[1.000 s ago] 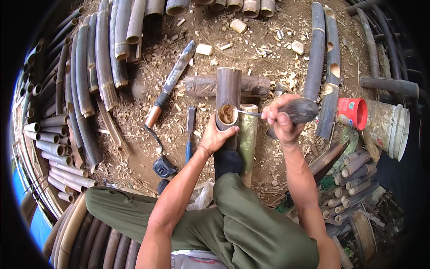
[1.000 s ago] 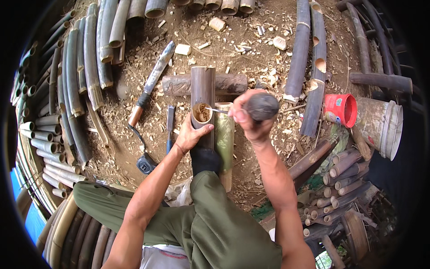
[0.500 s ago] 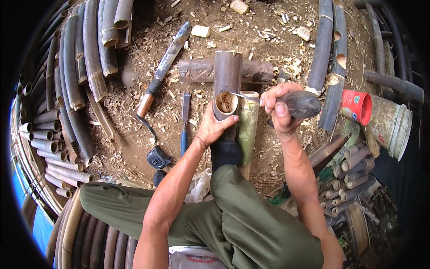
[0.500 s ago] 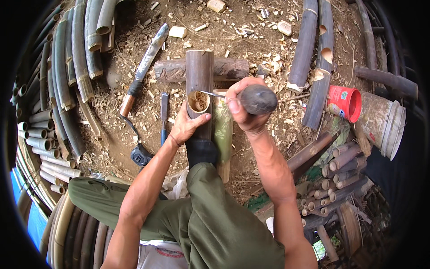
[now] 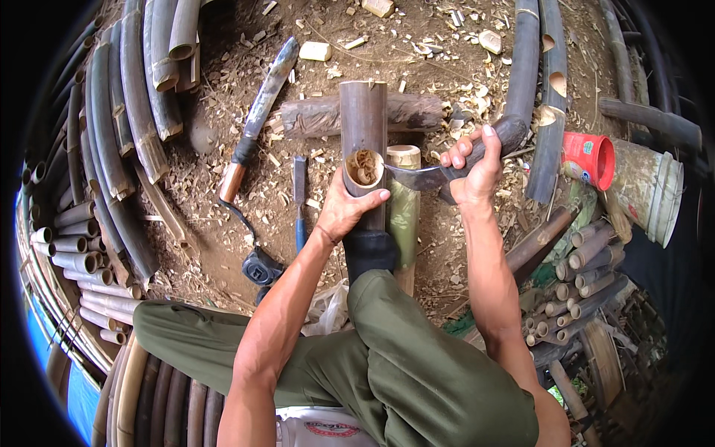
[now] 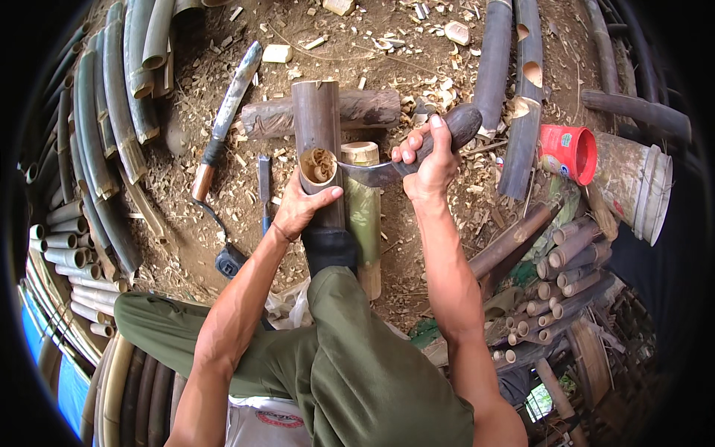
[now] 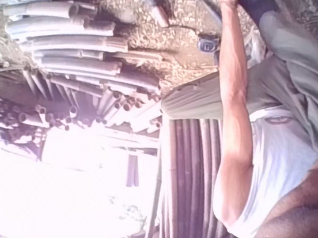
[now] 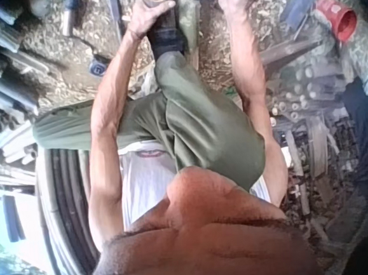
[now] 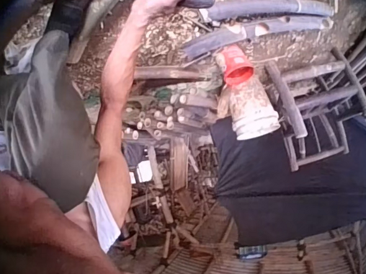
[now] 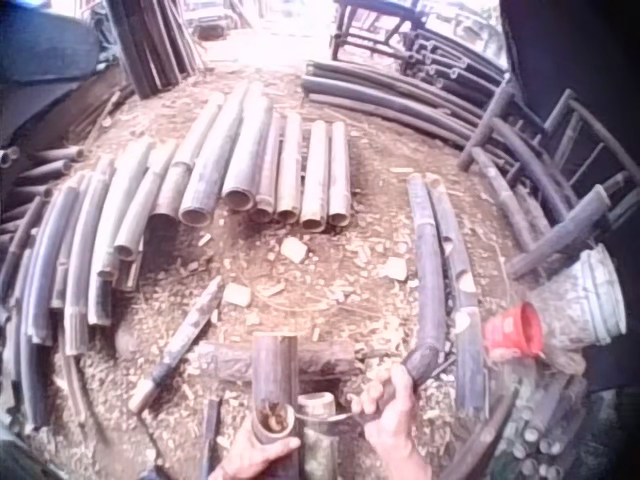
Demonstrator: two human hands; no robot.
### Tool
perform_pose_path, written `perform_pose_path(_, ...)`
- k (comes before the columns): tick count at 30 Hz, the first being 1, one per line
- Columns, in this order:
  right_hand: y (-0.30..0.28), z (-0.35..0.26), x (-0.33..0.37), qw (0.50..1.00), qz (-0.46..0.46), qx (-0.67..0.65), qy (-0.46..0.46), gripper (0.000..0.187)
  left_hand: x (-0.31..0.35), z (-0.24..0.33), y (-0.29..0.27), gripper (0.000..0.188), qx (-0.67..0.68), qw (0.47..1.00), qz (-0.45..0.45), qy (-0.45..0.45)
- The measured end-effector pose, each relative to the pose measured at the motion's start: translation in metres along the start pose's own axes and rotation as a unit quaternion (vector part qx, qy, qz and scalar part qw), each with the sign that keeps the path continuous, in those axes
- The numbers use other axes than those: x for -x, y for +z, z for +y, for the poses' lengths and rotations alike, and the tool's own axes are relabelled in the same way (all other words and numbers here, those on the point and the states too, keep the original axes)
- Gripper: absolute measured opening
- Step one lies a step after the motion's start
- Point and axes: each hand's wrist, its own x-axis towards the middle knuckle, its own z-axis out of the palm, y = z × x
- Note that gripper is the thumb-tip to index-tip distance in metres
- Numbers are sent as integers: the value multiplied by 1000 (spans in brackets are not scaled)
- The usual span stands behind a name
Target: The person carves holes into bamboo poles using a machete and a carving knife, then fits bamboo poles together to check the joint.
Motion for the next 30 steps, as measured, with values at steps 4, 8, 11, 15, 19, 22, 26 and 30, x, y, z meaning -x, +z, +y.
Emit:
perform_pose_path(4,-3,1,26,981,-161,43,-98,16,3,-1,-7,75,30,999,-18,-1)
perform_pose_path(8,22,-4,83,805,-387,288,-346,20,2,1,-12,81,79,995,-49,-35)
perform_pose_path(11,20,11,93,688,-497,353,-395,24,2,4,-13,83,102,992,-61,-41)
perform_pose_path(15,13,22,105,647,-535,382,-387,21,2,3,-15,81,86,994,-59,-36)
perform_pose_path(19,7,24,105,611,-559,405,-387,24,2,1,-13,78,49,997,-42,-30)
perform_pose_path(22,1,25,101,573,-571,433,-399,20,-1,-3,-8,75,31,999,-15,-17)
perform_pose_path(26,-10,32,94,534,-562,453,-440,24,-4,-5,0,69,5,1000,20,4)
perform_pose_path(30,-26,38,86,489,-564,480,-462,21,-6,-11,8,70,-49,996,76,10)
